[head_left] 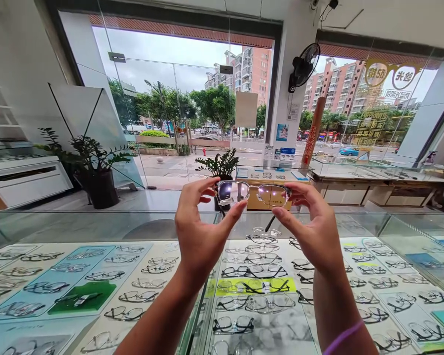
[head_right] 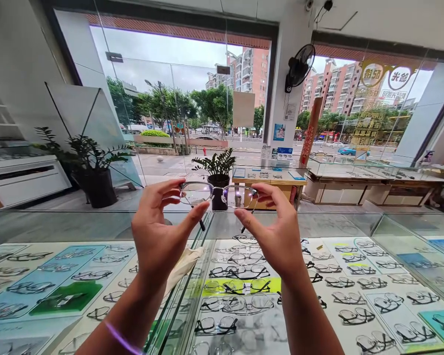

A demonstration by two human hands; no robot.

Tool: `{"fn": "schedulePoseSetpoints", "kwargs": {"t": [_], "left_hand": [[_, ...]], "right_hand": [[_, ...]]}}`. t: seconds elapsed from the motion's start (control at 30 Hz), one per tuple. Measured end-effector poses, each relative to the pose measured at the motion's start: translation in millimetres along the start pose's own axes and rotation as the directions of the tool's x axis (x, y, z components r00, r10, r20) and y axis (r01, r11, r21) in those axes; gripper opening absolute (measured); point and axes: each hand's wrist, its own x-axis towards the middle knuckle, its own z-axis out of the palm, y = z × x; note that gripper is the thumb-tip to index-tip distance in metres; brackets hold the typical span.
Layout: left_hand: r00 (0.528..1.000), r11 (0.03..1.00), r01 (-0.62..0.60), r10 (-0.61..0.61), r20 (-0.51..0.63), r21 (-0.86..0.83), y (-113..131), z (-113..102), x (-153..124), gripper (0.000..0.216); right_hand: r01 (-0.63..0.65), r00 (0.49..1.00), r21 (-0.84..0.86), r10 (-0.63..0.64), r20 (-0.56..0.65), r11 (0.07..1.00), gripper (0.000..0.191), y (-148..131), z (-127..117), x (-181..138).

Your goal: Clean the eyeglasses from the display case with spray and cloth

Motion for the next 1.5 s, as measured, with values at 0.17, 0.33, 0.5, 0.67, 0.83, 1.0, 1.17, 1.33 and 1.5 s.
{"fn": "schedulePoseSetpoints", "kwargs": {"t": [0.17, 0.33, 0.5, 0.67, 0.83, 1.0, 1.17, 1.33, 1.5], "left_hand": [[0.998, 0.999, 0.016, -0.018, 0.054, 0.031, -7, 4, 3, 0.052], [0.998, 0.998, -0.004, 0.0, 0.069, 0.067, -8, 6, 3, 0.052], [0.998, 0.996, -0.032, 0.027, 0.051, 0.086, -7, 5, 2, 0.053], [0.998, 0.995, -0.038, 0.033, 0.049, 0.088, -6, 7, 1, 0.053], [0.997, 0.995, -0.052, 0.048, 0.055, 0.086, -7, 9, -1, 0.053], [0.997, 0.996, -0.043, 0.038, 0.061, 0.083, -7, 10, -2, 0.054], [0.997, 0.995, -0.046, 0.041, 0.058, 0.09, -6, 10, -1, 0.054], [0.998, 0.996, -0.039, 0.034, 0.061, 0.085, -6, 10, -1, 0.055], [0.995, 0.999, 0.016, -0.021, 0.094, 0.052, -7, 11, 0, 0.053]], "right_hand": [[-0.029, 1.0, -0.04, 0.029, -0.007, 0.999, 0.045, 6, 2, 2], [-0.042, 0.999, -0.067, 0.042, -0.003, 0.997, 0.047, 8, 2, 1], [-0.016, 1.0, -0.081, 0.017, 0.011, 0.997, 0.046, 8, 0, 1], [-0.007, 1.0, -0.091, 0.008, 0.018, 0.996, 0.044, 8, -3, 2], [-0.009, 1.0, -0.106, 0.012, 0.023, 0.994, 0.043, 8, -4, 1], [-0.032, 0.999, -0.112, 0.034, 0.019, 0.993, 0.043, 6, -4, 1], [-0.022, 0.999, -0.112, 0.025, 0.023, 0.993, 0.045, 6, -5, 1], [-0.027, 0.999, -0.136, 0.029, 0.018, 0.99, 0.044, 5, -4, 1], [-0.041, 0.999, -0.172, 0.044, 0.013, 0.984, 0.045, 1, -6, 1]]}}
